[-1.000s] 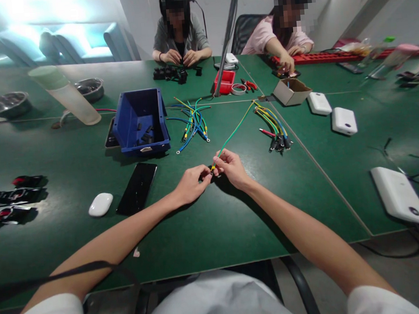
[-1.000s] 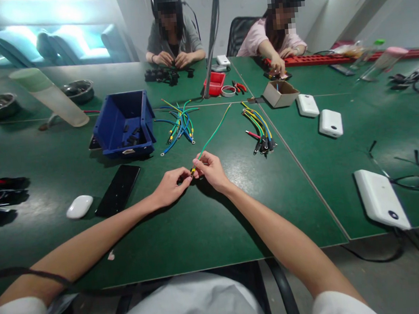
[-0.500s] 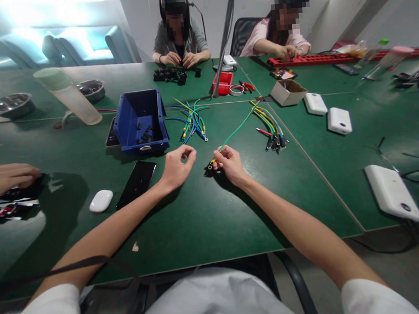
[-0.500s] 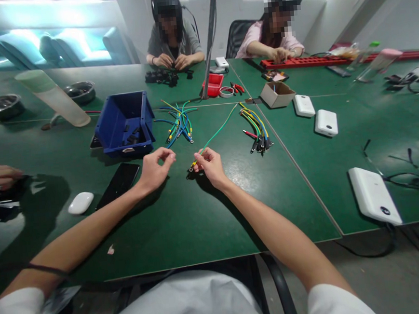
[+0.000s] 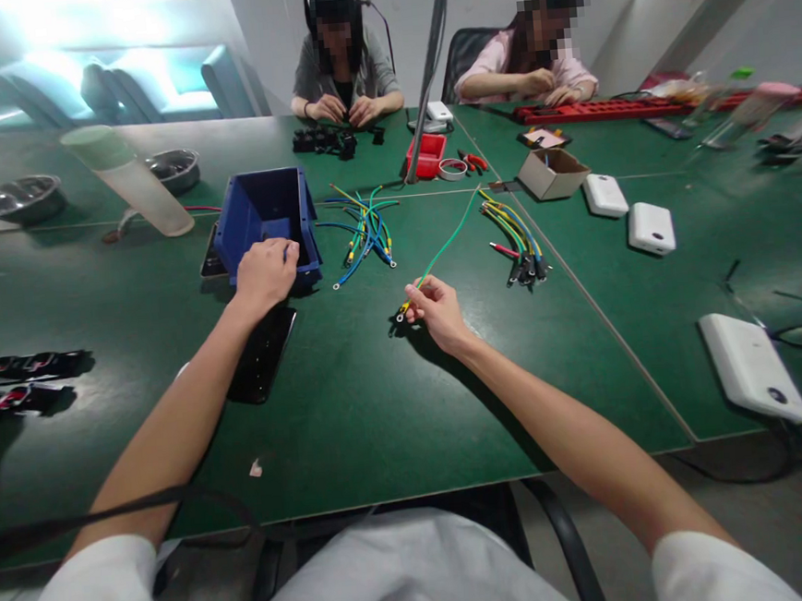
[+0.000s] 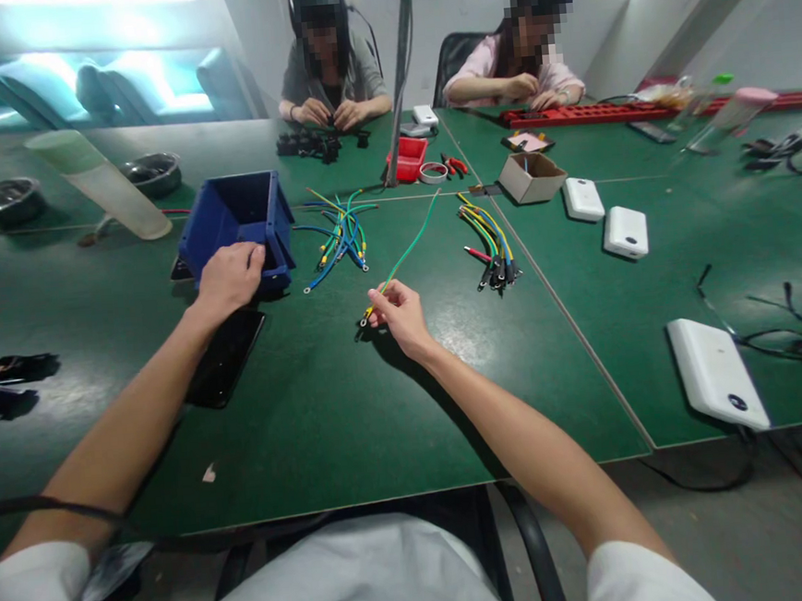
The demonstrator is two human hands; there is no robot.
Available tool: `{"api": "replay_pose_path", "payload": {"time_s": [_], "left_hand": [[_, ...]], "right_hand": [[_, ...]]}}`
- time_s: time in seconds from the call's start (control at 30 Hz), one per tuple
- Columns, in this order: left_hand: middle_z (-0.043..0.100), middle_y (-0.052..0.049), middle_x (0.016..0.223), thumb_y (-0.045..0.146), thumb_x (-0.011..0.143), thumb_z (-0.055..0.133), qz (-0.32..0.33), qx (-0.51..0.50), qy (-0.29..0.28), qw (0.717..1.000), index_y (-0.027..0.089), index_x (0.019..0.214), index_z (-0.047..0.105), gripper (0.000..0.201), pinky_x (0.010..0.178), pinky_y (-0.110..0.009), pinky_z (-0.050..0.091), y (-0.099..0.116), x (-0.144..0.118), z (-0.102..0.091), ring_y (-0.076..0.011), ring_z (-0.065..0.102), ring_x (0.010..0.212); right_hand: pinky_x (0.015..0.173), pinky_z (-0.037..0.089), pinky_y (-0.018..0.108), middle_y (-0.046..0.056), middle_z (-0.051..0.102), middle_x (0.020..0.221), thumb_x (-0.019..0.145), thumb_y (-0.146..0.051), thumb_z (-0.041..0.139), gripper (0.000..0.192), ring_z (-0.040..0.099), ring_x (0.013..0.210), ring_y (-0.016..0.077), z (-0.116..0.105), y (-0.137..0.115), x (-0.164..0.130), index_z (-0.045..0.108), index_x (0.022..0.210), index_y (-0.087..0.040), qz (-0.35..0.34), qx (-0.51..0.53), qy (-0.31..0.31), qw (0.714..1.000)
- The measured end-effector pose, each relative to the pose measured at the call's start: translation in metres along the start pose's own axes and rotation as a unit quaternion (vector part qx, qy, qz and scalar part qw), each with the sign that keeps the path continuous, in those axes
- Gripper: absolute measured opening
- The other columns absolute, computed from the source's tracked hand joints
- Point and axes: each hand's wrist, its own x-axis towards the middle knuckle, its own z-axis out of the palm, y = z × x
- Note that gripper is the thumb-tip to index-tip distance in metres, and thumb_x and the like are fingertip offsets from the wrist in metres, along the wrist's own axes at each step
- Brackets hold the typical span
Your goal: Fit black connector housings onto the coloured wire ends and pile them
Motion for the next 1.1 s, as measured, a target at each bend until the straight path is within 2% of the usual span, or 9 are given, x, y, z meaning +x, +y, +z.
{"api": "replay_pose_path", "payload": {"time_s": [0.13, 0.3, 0.47, 0.63, 0.73, 0.9, 1.0, 1.1], "left_hand": [[0.067, -0.013, 0.114, 0.049, 0.099, 0.018, -0.021, 0.05, -0.075, 0.996, 0.016, 0.112, 0.065, 0.059, 0.076, -0.039, 0.044, -0.0029, -0.0006, 0.0032, -0.0279, 0.062, 0.093], [0.069, -0.017, 0.101, 0.054, 0.098, 0.015, -0.061, 0.078, -0.146, 0.984, 0.016, 0.111, 0.068, 0.066, 0.074, -0.044, 0.045, -0.0046, 0.0029, 0.0056, -0.0325, 0.065, 0.088], [0.069, -0.019, 0.102, 0.051, 0.098, 0.018, -0.062, 0.072, -0.134, 0.986, 0.014, 0.109, 0.069, 0.064, 0.074, -0.047, 0.046, -0.0043, 0.0033, 0.006, -0.0352, 0.064, 0.089], [0.064, -0.02, 0.112, 0.046, 0.098, 0.024, -0.03, 0.061, -0.083, 0.994, 0.011, 0.107, 0.067, 0.057, 0.076, -0.045, 0.047, -0.0026, 0.0017, 0.007, -0.0345, 0.059, 0.1], [0.061, -0.022, 0.116, 0.044, 0.097, 0.029, -0.036, 0.057, -0.064, 0.996, 0.01, 0.109, 0.067, 0.053, 0.08, -0.044, 0.046, -0.0036, 0.0026, 0.0078, -0.0339, 0.055, 0.106], [0.061, -0.022, 0.115, 0.039, 0.094, 0.032, -0.043, 0.05, -0.081, 0.994, 0.008, 0.104, 0.069, 0.049, 0.083, -0.044, 0.046, -0.0058, 0.0064, 0.0088, -0.0334, 0.058, 0.102], [0.065, -0.021, 0.108, 0.038, 0.094, 0.03, -0.061, 0.053, -0.107, 0.991, 0.01, 0.103, 0.069, 0.048, 0.079, -0.046, 0.048, -0.006, 0.0072, 0.0095, -0.0336, 0.063, 0.093], [0.067, -0.022, 0.102, 0.04, 0.094, 0.03, -0.081, 0.061, -0.116, 0.988, 0.01, 0.102, 0.068, 0.05, 0.08, -0.048, 0.048, -0.0054, 0.0063, 0.0099, -0.0355, 0.065, 0.093]], "right_hand": [[0.047, 0.047, 0.019, -0.004, 0.061, 0.06, 0.076, -0.045, 0.073, 0.031, 0.057, 0.047, 0.0082, 0.0003, 0.001, 0.0006, 0.055, 0.081, -0.02, 0.004, -0.004, 0.003, 1.0], [0.046, 0.048, 0.02, -0.005, 0.06, 0.059, 0.075, -0.046, 0.074, 0.033, 0.057, 0.047, 0.008, 0.0, 0.0013, 0.0015, 0.055, 0.081, -0.02, 0.014, -0.011, 0.011, 1.0], [0.046, 0.048, 0.019, -0.005, 0.06, 0.059, 0.076, -0.044, 0.074, 0.031, 0.057, 0.047, 0.0083, -0.0006, 0.0018, 0.0015, 0.055, 0.081, -0.02, 0.009, -0.004, 0.006, 1.0], [0.045, 0.047, 0.02, -0.005, 0.059, 0.059, 0.075, -0.043, 0.074, 0.031, 0.057, 0.046, 0.0083, 0.0006, 0.0008, -0.0006, 0.055, 0.081, -0.02, 0.011, -0.01, 0.01, 1.0], [0.045, 0.047, 0.02, -0.006, 0.059, 0.058, 0.075, -0.043, 0.074, 0.031, 0.056, 0.045, 0.0082, 0.0013, -0.0001, -0.0014, 0.055, 0.081, -0.02, 0.013, -0.013, 0.014, 1.0], [0.045, 0.048, 0.02, -0.006, 0.058, 0.058, 0.075, -0.043, 0.073, 0.029, 0.056, 0.045, 0.0081, 0.0011, -0.0003, -0.0012, 0.055, 0.08, -0.02, 0.007, -0.018, 0.014, 1.0], [0.045, 0.048, 0.02, -0.006, 0.058, 0.058, 0.075, -0.043, 0.073, 0.029, 0.056, 0.046, 0.0083, 0.0006, 0.0004, -0.0007, 0.055, 0.08, -0.02, 0.005, -0.022, 0.011, 1.0], [0.045, 0.048, 0.02, -0.006, 0.058, 0.058, 0.076, -0.043, 0.073, 0.029, 0.056, 0.045, 0.0083, 0.0002, 0.001, -0.0001, 0.055, 0.08, -0.02, 0.0, -0.021, 0.013, 1.0]]}}
